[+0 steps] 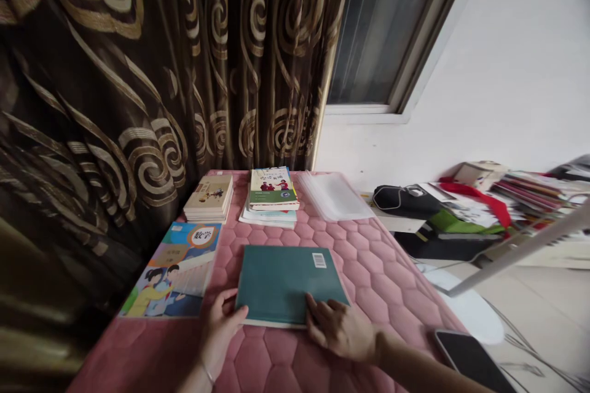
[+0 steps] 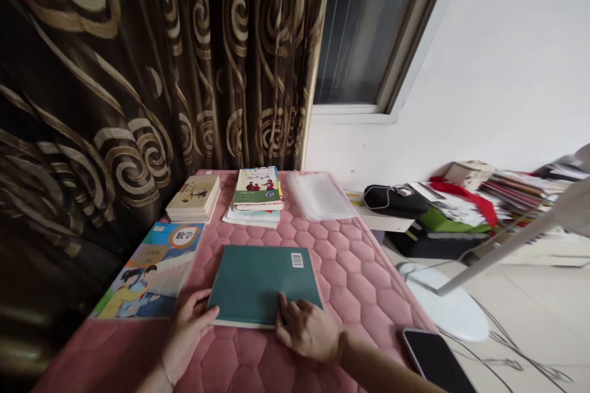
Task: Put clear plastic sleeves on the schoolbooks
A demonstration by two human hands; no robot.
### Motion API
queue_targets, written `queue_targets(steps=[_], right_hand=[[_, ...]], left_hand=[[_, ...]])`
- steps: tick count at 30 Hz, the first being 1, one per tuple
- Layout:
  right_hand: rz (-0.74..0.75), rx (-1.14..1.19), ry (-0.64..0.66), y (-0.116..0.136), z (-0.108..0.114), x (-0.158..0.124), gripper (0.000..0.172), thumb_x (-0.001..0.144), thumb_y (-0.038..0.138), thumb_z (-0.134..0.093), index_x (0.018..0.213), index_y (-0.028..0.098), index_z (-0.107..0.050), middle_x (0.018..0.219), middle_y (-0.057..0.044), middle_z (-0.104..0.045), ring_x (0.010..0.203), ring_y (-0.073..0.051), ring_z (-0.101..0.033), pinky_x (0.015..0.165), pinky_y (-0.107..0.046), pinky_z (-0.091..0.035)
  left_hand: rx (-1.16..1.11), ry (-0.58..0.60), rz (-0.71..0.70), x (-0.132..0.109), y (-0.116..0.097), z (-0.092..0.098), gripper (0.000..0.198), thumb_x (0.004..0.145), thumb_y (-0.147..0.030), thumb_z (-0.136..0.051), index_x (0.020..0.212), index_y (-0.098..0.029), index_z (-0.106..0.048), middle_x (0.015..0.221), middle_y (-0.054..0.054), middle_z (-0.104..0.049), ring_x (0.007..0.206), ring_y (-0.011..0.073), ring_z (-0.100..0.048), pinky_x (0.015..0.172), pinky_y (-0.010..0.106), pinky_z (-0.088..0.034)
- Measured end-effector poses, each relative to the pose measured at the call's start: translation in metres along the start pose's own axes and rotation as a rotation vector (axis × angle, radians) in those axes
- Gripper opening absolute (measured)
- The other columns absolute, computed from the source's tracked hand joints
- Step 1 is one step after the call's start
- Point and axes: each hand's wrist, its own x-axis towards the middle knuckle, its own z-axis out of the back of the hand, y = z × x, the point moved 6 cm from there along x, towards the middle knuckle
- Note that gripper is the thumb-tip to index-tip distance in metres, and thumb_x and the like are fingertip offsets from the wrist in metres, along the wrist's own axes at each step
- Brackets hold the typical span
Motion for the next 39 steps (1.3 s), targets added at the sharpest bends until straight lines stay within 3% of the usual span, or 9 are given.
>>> queue_targets(steps=[4, 9, 12, 16, 19, 21, 28, 34, 39], right_hand=[[-0.002, 0.064, 0.025, -0.007, -0.002, -0.006, 0.025, 0.088, 0.007, -0.039, 0.097, 0.014, -0.06, 0.101, -0.019, -0.071, 0.062, -0.016, -0.06, 0.051, -0.027, -0.041], [-0.11, 0.203, 0.125, -0.014, -0.001, -0.017, 0.026, 0.093, 0.014, -0.041, 0.107, 0.012, -0.062, 0.118, -0.018, -0.065, 0.073, -0.017, -0.06, 0.057, -0.03, -0.046], [-0.227, 0.302, 0.158, -0.016, 0.003, -0.022, 0.03, 0.095, 0.023, -0.046, 0.12, 0.012, -0.058, 0.123, -0.015, -0.063, 0.077, -0.017, -0.059, 0.064, -0.031, -0.049], [-0.325, 0.346, 0.134, -0.014, 0.005, -0.027, 0.037, 0.093, 0.026, -0.051, 0.128, 0.014, -0.055, 0.124, -0.013, -0.063, 0.079, -0.018, -0.059, 0.068, -0.033, -0.051], [-0.346, 0.346, 0.127, -0.011, 0.004, -0.029, 0.035, 0.093, 0.025, -0.051, 0.127, 0.015, -0.057, 0.125, -0.012, -0.063, 0.08, -0.018, -0.06, 0.069, -0.034, -0.052], [-0.349, 0.345, 0.122, -0.011, 0.003, -0.029, 0.034, 0.093, 0.025, -0.05, 0.125, 0.014, -0.058, 0.125, -0.012, -0.064, 0.079, -0.018, -0.06, 0.068, -0.034, -0.052], [-0.415, 0.358, 0.082, -0.009, 0.006, -0.03, 0.031, 0.093, 0.022, -0.049, 0.121, 0.014, -0.061, 0.123, -0.012, -0.065, 0.081, -0.019, -0.062, 0.073, -0.036, -0.055], [-0.56, 0.588, 0.152, -0.024, 0.013, -0.032, 0.03, 0.094, 0.028, -0.05, 0.121, 0.023, -0.064, 0.117, -0.005, -0.068, 0.085, -0.017, -0.065, 0.075, -0.029, -0.057], [-0.56, 0.719, 0.27, -0.033, 0.011, -0.032, 0.03, 0.095, 0.03, -0.048, 0.117, 0.025, -0.067, 0.115, -0.004, -0.07, 0.099, -0.019, -0.065, 0.082, -0.03, -0.056]], left_hand=[[0.362, -0.014, -0.278, -0.004, -0.006, 0.003, 0.046, 0.061, -0.028, -0.071, 0.103, -0.017, -0.059, 0.103, 0.012, -0.069, 0.092, 0.0266, -0.068, 0.083, 0.042, -0.055], [0.905, -0.077, -0.626, -0.016, -0.015, -0.006, 0.034, 0.072, -0.021, -0.057, 0.105, -0.022, -0.065, 0.111, 0.009, -0.063, 0.105, 0.0261, -0.062, 0.095, 0.047, -0.049], [1.167, -0.059, -0.696, -0.025, -0.02, -0.016, 0.032, 0.078, -0.015, -0.051, 0.104, -0.023, -0.068, 0.126, 0.01, -0.057, 0.112, 0.0263, -0.059, 0.096, 0.046, -0.048], [1.437, 0.071, -0.742, -0.034, -0.025, -0.028, 0.032, 0.082, -0.021, -0.057, 0.112, -0.024, -0.068, 0.142, 0.009, -0.049, 0.13, 0.0343, -0.043, 0.103, 0.057, -0.039], [1.481, 0.22, -0.719, -0.031, -0.016, -0.027, 0.048, 0.077, -0.019, -0.066, 0.125, -0.021, -0.06, 0.142, 0.01, -0.049, 0.133, 0.0334, -0.041, 0.107, 0.054, -0.039], [1.477, 0.249, -0.698, -0.025, -0.007, -0.022, 0.054, 0.076, -0.014, -0.067, 0.129, -0.02, -0.058, 0.141, 0.011, -0.05, 0.131, 0.0325, -0.045, 0.107, 0.05, -0.041], [1.395, 0.279, -0.725, -0.013, 0.004, -0.014, 0.043, 0.082, -0.015, -0.062, 0.124, -0.023, -0.062, 0.136, 0.01, -0.055, 0.126, 0.0314, -0.05, 0.105, 0.048, -0.045], [1.284, 0.347, -0.672, -0.015, -0.007, -0.016, 0.036, 0.079, -0.022, -0.066, 0.115, -0.024, -0.068, 0.13, 0.01, -0.06, 0.12, 0.0322, -0.056, 0.103, 0.049, -0.046], [1.295, 0.411, -0.622, -0.019, -0.032, -0.03, 0.022, 0.078, -0.02, -0.066, 0.099, -0.024, -0.074, 0.118, 0.01, -0.068, 0.112, 0.0298, -0.062, 0.102, 0.047, -0.046]])
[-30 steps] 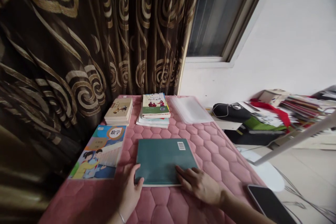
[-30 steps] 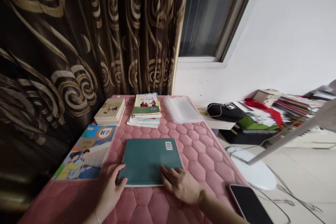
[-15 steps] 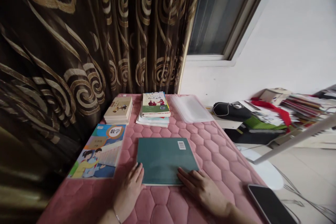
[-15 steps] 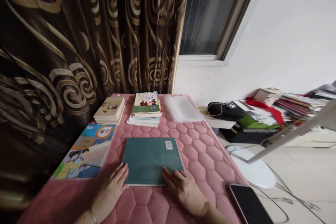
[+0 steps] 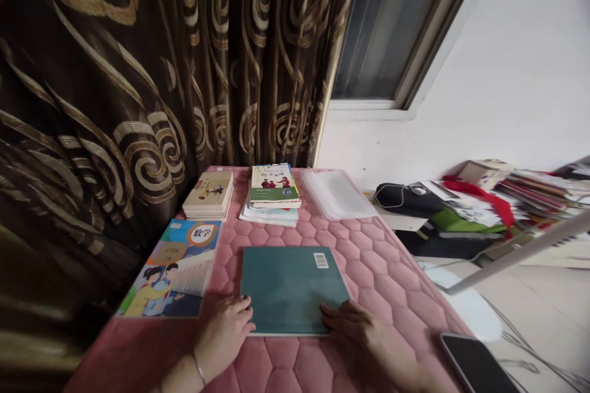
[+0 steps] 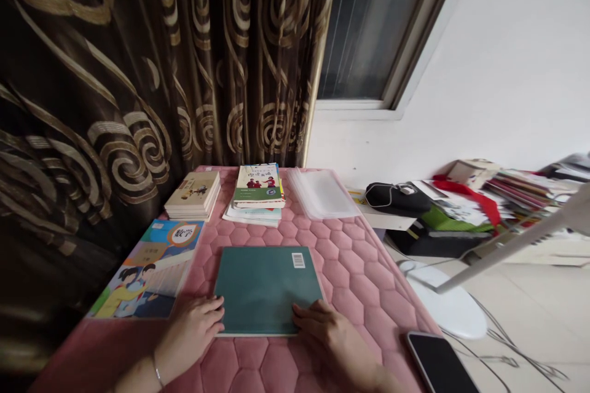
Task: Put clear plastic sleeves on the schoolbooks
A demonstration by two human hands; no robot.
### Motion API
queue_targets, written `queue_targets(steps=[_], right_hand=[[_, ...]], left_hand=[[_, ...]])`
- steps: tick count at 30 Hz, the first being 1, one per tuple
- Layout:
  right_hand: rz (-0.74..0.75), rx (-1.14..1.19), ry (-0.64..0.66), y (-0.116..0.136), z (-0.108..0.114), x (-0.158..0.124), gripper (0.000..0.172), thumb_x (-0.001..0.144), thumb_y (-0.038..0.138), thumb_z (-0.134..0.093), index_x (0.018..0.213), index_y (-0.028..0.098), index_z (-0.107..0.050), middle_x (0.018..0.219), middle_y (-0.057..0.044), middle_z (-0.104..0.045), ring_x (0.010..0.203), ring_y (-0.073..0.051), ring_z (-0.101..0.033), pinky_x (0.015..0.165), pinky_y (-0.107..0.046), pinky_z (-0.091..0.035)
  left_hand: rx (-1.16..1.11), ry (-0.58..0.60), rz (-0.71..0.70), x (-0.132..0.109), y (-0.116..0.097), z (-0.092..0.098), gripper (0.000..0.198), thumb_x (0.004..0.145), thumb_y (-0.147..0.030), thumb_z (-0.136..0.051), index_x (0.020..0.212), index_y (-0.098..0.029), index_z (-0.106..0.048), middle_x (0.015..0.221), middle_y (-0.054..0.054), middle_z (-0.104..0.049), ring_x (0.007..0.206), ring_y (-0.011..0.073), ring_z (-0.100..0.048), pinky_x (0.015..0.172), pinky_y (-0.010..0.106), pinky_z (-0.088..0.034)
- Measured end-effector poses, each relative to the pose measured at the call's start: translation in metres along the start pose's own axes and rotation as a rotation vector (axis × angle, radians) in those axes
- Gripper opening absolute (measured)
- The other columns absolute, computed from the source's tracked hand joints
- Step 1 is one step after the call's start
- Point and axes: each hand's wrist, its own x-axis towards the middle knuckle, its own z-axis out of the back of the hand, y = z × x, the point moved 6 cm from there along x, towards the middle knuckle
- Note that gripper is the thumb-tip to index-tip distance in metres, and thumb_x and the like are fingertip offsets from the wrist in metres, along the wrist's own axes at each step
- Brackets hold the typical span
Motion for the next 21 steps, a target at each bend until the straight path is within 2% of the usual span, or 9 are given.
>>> queue_targets(steps=[5, 11, 15, 19, 21], right_hand=[[0.026, 0.037, -0.028, -0.0025, -0.0011, -0.0022, 0.032, 0.093, 0.031, -0.053, 0.122, 0.024, -0.064, 0.117, -0.005, -0.069, 0.105, -0.022, -0.063, 0.087, -0.034, -0.056], [-0.014, 0.064, 0.047, -0.0074, -0.0015, -0.0038, 0.03, 0.092, 0.029, -0.053, 0.12, 0.023, -0.065, 0.117, -0.005, -0.068, 0.109, -0.021, -0.062, 0.09, -0.035, -0.055], [0.004, 0.068, 0.001, -0.0097, -0.0018, -0.0056, 0.029, 0.093, 0.022, -0.052, 0.118, 0.024, -0.066, 0.114, -0.004, -0.07, 0.107, -0.019, -0.064, 0.091, -0.031, -0.054], [0.025, 0.034, -0.034, -0.0086, -0.0003, -0.0062, 0.029, 0.093, 0.023, -0.051, 0.118, 0.022, -0.065, 0.114, -0.005, -0.07, 0.102, -0.019, -0.066, 0.088, -0.031, -0.056], [0.024, 0.007, -0.037, -0.008, 0.001, -0.007, 0.031, 0.094, 0.022, -0.049, 0.121, 0.022, -0.064, 0.115, -0.007, -0.069, 0.101, -0.019, -0.066, 0.086, -0.031, -0.057]], left_hand=[[0.067, 0.081, -0.028, 0.0044, -0.0127, 0.0091, 0.026, 0.075, -0.022, -0.069, 0.102, -0.021, -0.072, 0.121, 0.014, -0.066, 0.113, 0.0322, -0.061, 0.101, 0.049, -0.045], [0.173, 0.124, -0.078, 0.0029, -0.0097, 0.0071, 0.026, 0.079, -0.019, -0.067, 0.105, -0.022, -0.07, 0.122, 0.013, -0.065, 0.113, 0.0317, -0.061, 0.097, 0.048, -0.048], [0.291, 0.07, -0.223, 0.0007, -0.0108, 0.0052, 0.022, 0.083, -0.016, -0.062, 0.103, -0.02, -0.069, 0.115, 0.01, -0.069, 0.106, 0.0276, -0.065, 0.092, 0.043, -0.052], [0.467, -0.022, -0.388, -0.0044, -0.0129, 0.0003, 0.027, 0.085, -0.006, -0.052, 0.106, -0.017, -0.066, 0.112, 0.01, -0.07, 0.101, 0.0249, -0.067, 0.088, 0.04, -0.054], [0.473, -0.083, -0.416, -0.0055, -0.0126, 0.0026, 0.031, 0.085, -0.002, -0.046, 0.104, -0.017, -0.065, 0.109, 0.008, -0.071, 0.099, 0.0222, -0.068, 0.086, 0.037, -0.054]])
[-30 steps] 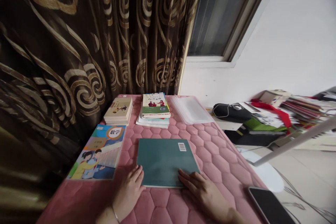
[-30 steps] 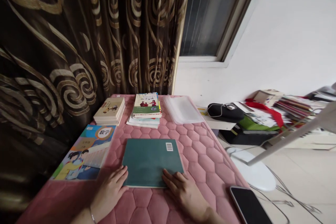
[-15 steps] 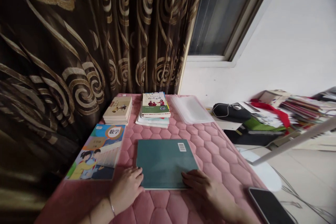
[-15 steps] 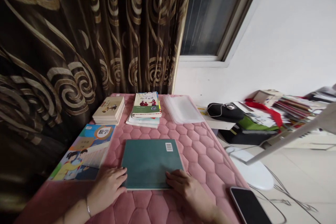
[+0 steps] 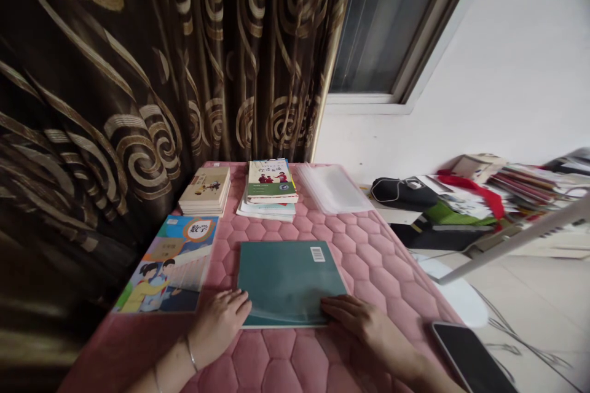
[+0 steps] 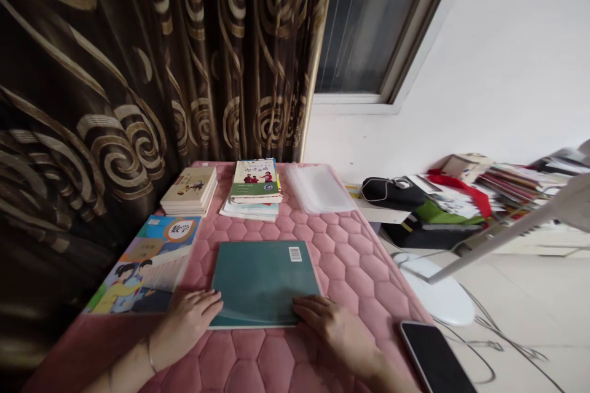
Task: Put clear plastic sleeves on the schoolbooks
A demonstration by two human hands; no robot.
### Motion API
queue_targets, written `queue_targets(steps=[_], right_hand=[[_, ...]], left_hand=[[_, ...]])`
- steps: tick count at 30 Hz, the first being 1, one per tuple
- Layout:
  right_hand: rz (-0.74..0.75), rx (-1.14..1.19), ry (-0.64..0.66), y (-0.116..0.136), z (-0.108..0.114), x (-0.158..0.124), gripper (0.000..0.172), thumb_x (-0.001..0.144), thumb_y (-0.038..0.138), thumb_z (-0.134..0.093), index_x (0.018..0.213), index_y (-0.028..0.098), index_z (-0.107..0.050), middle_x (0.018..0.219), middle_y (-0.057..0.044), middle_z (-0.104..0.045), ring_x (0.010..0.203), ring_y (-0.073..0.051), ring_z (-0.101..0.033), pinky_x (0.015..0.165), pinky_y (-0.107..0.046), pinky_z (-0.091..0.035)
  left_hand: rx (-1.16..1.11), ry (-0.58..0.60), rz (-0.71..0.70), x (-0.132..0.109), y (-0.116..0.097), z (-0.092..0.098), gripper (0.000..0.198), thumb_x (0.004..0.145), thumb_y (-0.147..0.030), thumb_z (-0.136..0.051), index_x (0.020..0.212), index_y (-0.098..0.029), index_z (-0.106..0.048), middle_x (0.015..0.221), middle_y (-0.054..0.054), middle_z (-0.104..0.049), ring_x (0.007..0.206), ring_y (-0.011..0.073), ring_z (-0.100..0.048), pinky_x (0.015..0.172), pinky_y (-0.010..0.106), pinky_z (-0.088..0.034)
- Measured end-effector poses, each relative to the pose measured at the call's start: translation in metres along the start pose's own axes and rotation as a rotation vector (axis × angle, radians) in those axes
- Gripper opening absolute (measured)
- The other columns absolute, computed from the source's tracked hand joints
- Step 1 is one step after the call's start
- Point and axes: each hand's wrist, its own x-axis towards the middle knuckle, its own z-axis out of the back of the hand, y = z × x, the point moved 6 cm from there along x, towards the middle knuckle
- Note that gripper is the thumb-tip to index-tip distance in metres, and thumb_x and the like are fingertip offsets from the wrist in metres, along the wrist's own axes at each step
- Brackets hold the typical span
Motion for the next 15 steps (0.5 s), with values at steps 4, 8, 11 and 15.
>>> queue_targets(steps=[4, 8, 11, 15], right_hand=[[0.014, -0.027, -0.035, -0.001, 0.003, -0.003, 0.034, 0.095, 0.015, -0.039, 0.116, 0.019, -0.066, 0.109, -0.008, -0.071, 0.097, -0.018, -0.068, 0.083, -0.029, -0.057], [-0.116, -0.043, -0.159, -0.021, 0.02, 0.005, 0.035, 0.096, 0.019, -0.035, 0.099, 0.021, -0.07, 0.086, -0.005, -0.075, 0.07, -0.015, -0.07, 0.061, -0.024, -0.057], [-0.22, -0.074, -0.284, -0.043, 0.049, 0.026, 0.031, 0.094, 0.025, -0.039, 0.093, 0.023, -0.07, 0.087, -0.004, -0.075, 0.068, -0.016, -0.07, 0.057, -0.023, -0.055], [-0.309, -0.072, -0.369, -0.075, 0.088, 0.074, 0.027, 0.089, 0.022, -0.042, 0.089, 0.023, -0.07, 0.083, -0.003, -0.075, 0.068, -0.016, -0.069, 0.061, -0.024, -0.053]], left_hand=[[-0.168, -0.116, 0.126, 0.002, 0.017, 0.014, 0.033, 0.088, -0.004, -0.04, 0.095, -0.022, -0.066, 0.09, 0.001, -0.075, 0.08, 0.0149, -0.07, 0.074, 0.025, -0.056], [-0.501, -0.282, 0.355, 0.009, 0.054, 0.022, 0.019, 0.092, -0.025, -0.046, 0.092, -0.025, -0.066, 0.087, 0.0, -0.074, 0.08, 0.0148, -0.07, 0.074, 0.024, -0.055], [-0.726, -0.491, 0.586, 0.017, 0.091, 0.006, 0.027, 0.092, -0.039, -0.043, 0.1, -0.021, -0.062, 0.1, 0.007, -0.072, 0.097, 0.0186, -0.067, 0.086, 0.031, -0.054], [-0.85, -0.541, 0.745, 0.042, 0.121, -0.045, 0.026, 0.086, -0.042, -0.049, 0.098, -0.019, -0.056, 0.103, 0.01, -0.07, 0.098, 0.0198, -0.067, 0.087, 0.035, -0.053]])
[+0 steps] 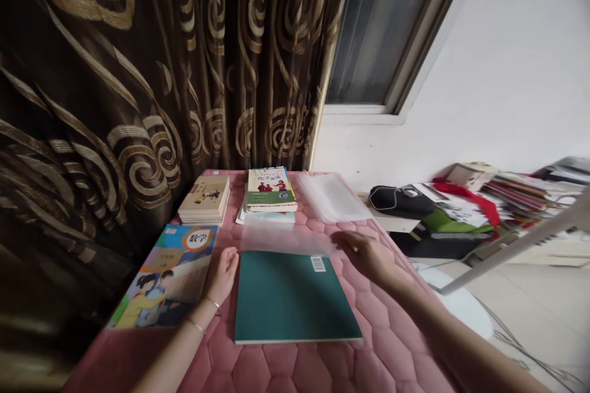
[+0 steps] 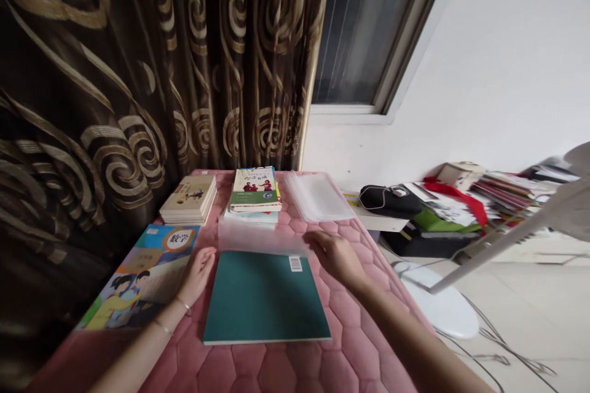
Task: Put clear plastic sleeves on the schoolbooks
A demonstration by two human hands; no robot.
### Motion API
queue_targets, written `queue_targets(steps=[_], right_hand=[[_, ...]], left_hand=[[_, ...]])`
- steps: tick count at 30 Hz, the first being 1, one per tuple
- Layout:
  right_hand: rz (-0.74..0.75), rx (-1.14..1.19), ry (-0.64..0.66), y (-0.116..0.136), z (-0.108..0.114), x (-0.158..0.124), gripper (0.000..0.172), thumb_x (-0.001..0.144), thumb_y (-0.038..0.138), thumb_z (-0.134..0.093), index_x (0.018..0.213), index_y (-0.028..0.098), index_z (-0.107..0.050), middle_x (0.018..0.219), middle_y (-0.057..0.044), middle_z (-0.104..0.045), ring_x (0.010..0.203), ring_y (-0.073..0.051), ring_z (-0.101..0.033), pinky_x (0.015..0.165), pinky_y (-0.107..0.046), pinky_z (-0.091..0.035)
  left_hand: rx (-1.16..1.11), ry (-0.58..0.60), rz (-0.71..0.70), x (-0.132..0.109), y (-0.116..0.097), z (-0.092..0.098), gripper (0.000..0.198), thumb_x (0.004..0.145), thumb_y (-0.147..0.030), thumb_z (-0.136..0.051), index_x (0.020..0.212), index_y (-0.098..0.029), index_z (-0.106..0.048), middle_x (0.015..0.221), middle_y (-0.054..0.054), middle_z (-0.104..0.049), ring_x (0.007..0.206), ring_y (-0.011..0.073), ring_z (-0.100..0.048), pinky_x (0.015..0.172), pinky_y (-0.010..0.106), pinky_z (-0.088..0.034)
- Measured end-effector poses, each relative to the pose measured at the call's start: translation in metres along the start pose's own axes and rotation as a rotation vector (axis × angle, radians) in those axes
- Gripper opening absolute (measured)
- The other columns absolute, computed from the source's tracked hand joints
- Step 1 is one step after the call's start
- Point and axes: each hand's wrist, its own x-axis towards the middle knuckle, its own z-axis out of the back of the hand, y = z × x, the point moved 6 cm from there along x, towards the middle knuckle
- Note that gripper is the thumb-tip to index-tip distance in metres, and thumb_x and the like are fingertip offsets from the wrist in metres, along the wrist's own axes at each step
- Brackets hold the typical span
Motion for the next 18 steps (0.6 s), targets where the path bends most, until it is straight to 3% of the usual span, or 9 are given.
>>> queue_targets(steps=[4, 9, 18], right_hand=[[-0.079, -0.087, 0.046, -0.01, -0.007, 0.064, 0.028, 0.088, 0.022, -0.043, 0.094, 0.021, -0.07, 0.09, -0.004, -0.075, 0.077, -0.017, -0.069, 0.068, -0.025, -0.051], [-0.184, -0.254, 0.13, -0.026, -0.039, 0.12, 0.029, 0.091, 0.022, -0.043, 0.101, 0.023, -0.071, 0.104, -0.005, -0.073, 0.09, -0.019, -0.066, 0.075, -0.025, -0.045], [-0.286, -0.339, 0.18, -0.051, -0.1, 0.159, 0.029, 0.09, 0.021, -0.045, 0.096, 0.023, -0.073, 0.103, -0.009, -0.071, 0.101, -0.024, -0.058, 0.085, -0.035, -0.038]], left_hand=[[0.077, -0.063, -0.03, 0.014, 0.02, -0.024, 0.027, 0.077, -0.032, -0.058, 0.101, -0.019, -0.053, 0.092, 0.007, -0.071, 0.09, 0.0204, -0.068, 0.086, 0.039, -0.053], [0.158, -0.15, -0.142, 0.011, 0.018, -0.021, 0.03, 0.075, -0.029, -0.061, 0.102, -0.019, -0.052, 0.096, 0.01, -0.071, 0.091, 0.0226, -0.069, 0.083, 0.041, -0.054], [0.387, -0.069, -0.128, 0.009, 0.011, -0.022, 0.011, 0.079, -0.026, -0.06, 0.088, -0.02, -0.059, 0.085, 0.006, -0.071, 0.08, 0.0211, -0.067, 0.073, 0.035, -0.052]])
